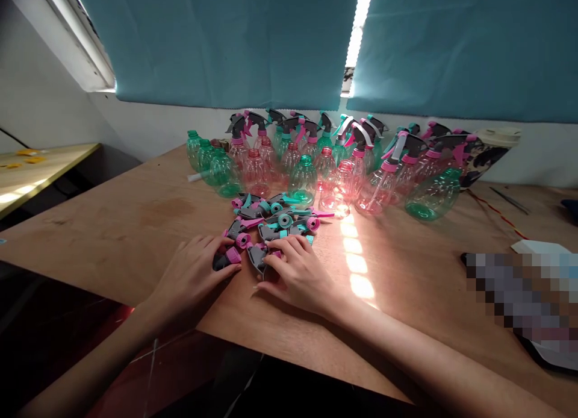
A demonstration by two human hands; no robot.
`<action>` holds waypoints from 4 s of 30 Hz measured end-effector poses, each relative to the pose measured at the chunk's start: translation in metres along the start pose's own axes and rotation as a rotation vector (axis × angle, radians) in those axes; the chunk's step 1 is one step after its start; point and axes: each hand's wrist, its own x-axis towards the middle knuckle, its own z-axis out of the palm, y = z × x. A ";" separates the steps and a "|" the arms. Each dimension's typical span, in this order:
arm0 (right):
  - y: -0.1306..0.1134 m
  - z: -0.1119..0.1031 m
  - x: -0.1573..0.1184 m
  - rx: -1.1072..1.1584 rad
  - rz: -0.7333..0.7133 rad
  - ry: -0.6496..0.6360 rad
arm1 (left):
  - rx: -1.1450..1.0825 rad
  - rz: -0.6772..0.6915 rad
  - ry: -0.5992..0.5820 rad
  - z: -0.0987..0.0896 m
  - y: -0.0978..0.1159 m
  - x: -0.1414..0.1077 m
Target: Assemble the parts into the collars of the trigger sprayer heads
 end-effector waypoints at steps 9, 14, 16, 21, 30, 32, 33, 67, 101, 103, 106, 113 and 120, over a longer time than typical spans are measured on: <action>-0.006 0.004 0.008 -0.060 -0.043 -0.011 | -0.124 0.024 0.061 -0.015 0.008 -0.029; -0.010 0.012 0.017 -0.213 -0.051 -0.059 | -0.310 0.034 0.171 -0.023 0.016 -0.041; -0.012 0.016 0.021 -0.228 -0.036 -0.057 | -0.362 0.042 0.184 -0.024 0.017 -0.042; -0.012 0.006 0.023 -0.183 -0.013 -0.035 | -0.432 0.029 0.190 -0.021 0.020 -0.037; 0.023 -0.085 -0.022 -0.015 0.314 0.148 | -0.703 0.225 0.075 -0.007 0.074 -0.012; 0.032 -0.103 -0.031 0.007 0.430 0.184 | -0.733 0.306 0.057 0.001 0.091 -0.002; 0.036 -0.110 -0.035 0.028 0.481 0.206 | -0.739 0.344 0.049 0.006 0.099 0.004; 0.084 -0.121 -0.057 0.554 0.703 -0.319 | -0.918 0.438 -0.423 0.076 0.142 0.085; 0.064 -0.096 -0.067 0.589 0.882 -0.025 | -0.910 0.474 -0.279 0.082 0.143 0.087; 0.066 -0.095 -0.067 0.657 0.901 -0.017 | -0.913 0.468 -0.289 0.082 0.143 0.088; 0.070 -0.097 -0.067 0.968 1.009 -0.030 | -0.913 0.468 -0.317 0.080 0.143 0.088; 0.072 -0.099 -0.066 1.182 1.111 -0.032 | -0.923 0.486 -0.326 0.081 0.142 0.087; 0.066 -0.089 -0.071 1.155 1.105 -0.003 | -0.843 0.522 -0.292 0.081 0.142 0.087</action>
